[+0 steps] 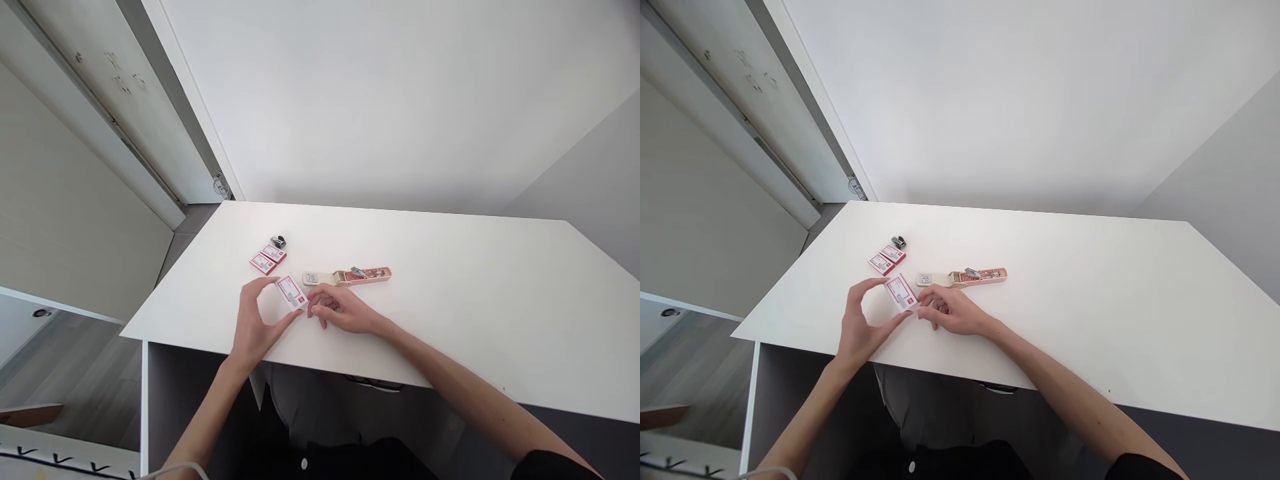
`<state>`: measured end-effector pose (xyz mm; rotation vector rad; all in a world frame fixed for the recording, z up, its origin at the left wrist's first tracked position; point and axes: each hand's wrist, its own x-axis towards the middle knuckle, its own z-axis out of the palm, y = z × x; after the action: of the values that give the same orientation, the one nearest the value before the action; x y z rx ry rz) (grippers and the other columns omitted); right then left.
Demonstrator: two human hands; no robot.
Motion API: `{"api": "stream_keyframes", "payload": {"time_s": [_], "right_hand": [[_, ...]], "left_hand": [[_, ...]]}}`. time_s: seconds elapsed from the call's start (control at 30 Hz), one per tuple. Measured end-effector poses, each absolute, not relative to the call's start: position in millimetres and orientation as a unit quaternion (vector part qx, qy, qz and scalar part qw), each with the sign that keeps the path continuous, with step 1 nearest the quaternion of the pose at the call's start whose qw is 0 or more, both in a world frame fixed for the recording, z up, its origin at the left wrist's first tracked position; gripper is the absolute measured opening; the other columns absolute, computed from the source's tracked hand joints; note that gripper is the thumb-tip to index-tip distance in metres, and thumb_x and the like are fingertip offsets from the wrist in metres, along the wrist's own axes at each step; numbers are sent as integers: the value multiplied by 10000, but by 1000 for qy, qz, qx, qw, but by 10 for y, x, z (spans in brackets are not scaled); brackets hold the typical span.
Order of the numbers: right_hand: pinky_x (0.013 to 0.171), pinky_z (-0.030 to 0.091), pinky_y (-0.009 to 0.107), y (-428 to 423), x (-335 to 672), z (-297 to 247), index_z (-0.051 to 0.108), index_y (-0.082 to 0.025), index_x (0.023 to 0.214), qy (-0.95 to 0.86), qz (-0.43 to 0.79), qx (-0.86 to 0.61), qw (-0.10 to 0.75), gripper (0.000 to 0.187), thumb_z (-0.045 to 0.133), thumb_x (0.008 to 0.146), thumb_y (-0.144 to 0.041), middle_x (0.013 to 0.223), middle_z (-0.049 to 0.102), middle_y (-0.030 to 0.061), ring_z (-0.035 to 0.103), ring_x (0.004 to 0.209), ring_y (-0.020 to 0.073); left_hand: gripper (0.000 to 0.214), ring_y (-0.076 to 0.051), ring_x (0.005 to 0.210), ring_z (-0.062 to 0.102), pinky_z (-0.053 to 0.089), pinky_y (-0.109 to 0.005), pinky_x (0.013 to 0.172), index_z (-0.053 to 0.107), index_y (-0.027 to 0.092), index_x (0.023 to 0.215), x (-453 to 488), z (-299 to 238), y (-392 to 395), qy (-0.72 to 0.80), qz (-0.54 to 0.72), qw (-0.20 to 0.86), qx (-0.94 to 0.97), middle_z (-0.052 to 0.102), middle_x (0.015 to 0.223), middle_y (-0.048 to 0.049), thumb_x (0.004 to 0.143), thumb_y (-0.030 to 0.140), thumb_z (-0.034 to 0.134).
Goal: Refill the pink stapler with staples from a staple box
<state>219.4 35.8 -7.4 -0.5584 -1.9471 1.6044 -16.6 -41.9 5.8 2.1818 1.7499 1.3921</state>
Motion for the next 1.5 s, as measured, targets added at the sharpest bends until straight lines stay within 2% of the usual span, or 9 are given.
{"api": "stream_keyframes", "payload": {"time_s": [0.17, 0.23, 0.33, 0.4, 0.5, 0.67, 1.07, 1.4, 1.5], "right_hand": [[554, 489, 241, 389, 2217, -35, 665, -193, 1140, -690, 649, -193, 257, 326, 610, 1043, -500, 817, 709, 7, 681, 642, 133], [541, 486, 240, 401, 2233, -10, 667, -193, 1128, -674, 670, -190, 248, 353, 613, 1038, -530, 828, 716, 12, 681, 637, 132], [559, 498, 249, 415, 2256, 36, 666, -187, 1098, -653, 707, -156, 223, 371, 619, 1032, -549, 892, 741, 36, 673, 638, 125], [569, 501, 253, 421, 2267, 59, 665, -186, 1071, -641, 728, -132, 203, 377, 629, 1025, -558, 909, 745, 43, 670, 646, 125], [573, 503, 252, 425, 2276, 69, 673, -184, 1083, -633, 741, -125, 188, 404, 633, 1018, -581, 906, 747, 43, 668, 658, 128], [570, 528, 244, 437, 2265, 27, 689, -180, 1196, -630, 734, -144, 207, 463, 590, 1035, -603, 931, 747, 53, 683, 689, 133], [510, 558, 226, 419, 2259, 27, 587, -237, 1288, -622, 709, -209, 258, 439, 665, 1005, -563, 985, 735, 39, 742, 690, 142], [413, 479, 226, 433, 2272, -58, 658, -188, 883, -660, 625, -247, 336, 334, 722, 968, -504, 1203, 713, 108, 782, 664, 162], [489, 533, 257, 447, 2296, -49, 670, -200, 937, -685, 583, -254, 356, 250, 739, 964, -439, 1172, 731, 93, 765, 659, 151]], "left_hand": [[780, -324, 1270, 637, 535, -526, 1082, 480, 308, 1428, 95, 84, -434, 503, 460, 32, 731, 656, 1321, -112, 792, 408, 921], [742, -325, 1319, 615, 522, -538, 1116, 482, 290, 1425, 136, 73, -425, 507, 485, 100, 706, 621, 1379, -136, 823, 433, 892], [509, -294, 1347, 622, 515, -519, 1138, 500, 267, 1377, 148, 46, -406, 486, 526, 258, 648, 632, 1399, -151, 958, 418, 746], [400, -275, 1264, 680, 552, -485, 1077, 515, 259, 1310, 140, 35, -392, 468, 536, 354, 606, 700, 1304, -142, 993, 423, 696], [388, -260, 1088, 738, 591, -429, 937, 535, 247, 1192, 133, 37, -369, 460, 540, 424, 563, 756, 1131, -112, 947, 457, 752], [367, -214, 970, 727, 578, -362, 854, 556, 240, 1086, 130, 43, -340, 473, 570, 412, 531, 736, 1035, -60, 901, 433, 807], [304, -234, 1054, 708, 572, -383, 945, 694, 226, 1068, 100, 13, -375, 517, 592, 353, 507, 745, 1117, -80, 928, 487, 762], [286, -234, 1065, 709, 585, -396, 947, 684, 226, 1064, 119, 2, -367, 503, 615, 353, 494, 747, 1143, -82, 923, 457, 776], [292, -236, 1067, 714, 583, -393, 945, 682, 225, 1079, 110, -13, -373, 506, 611, 359, 491, 749, 1154, -85, 928, 459, 770]]}}
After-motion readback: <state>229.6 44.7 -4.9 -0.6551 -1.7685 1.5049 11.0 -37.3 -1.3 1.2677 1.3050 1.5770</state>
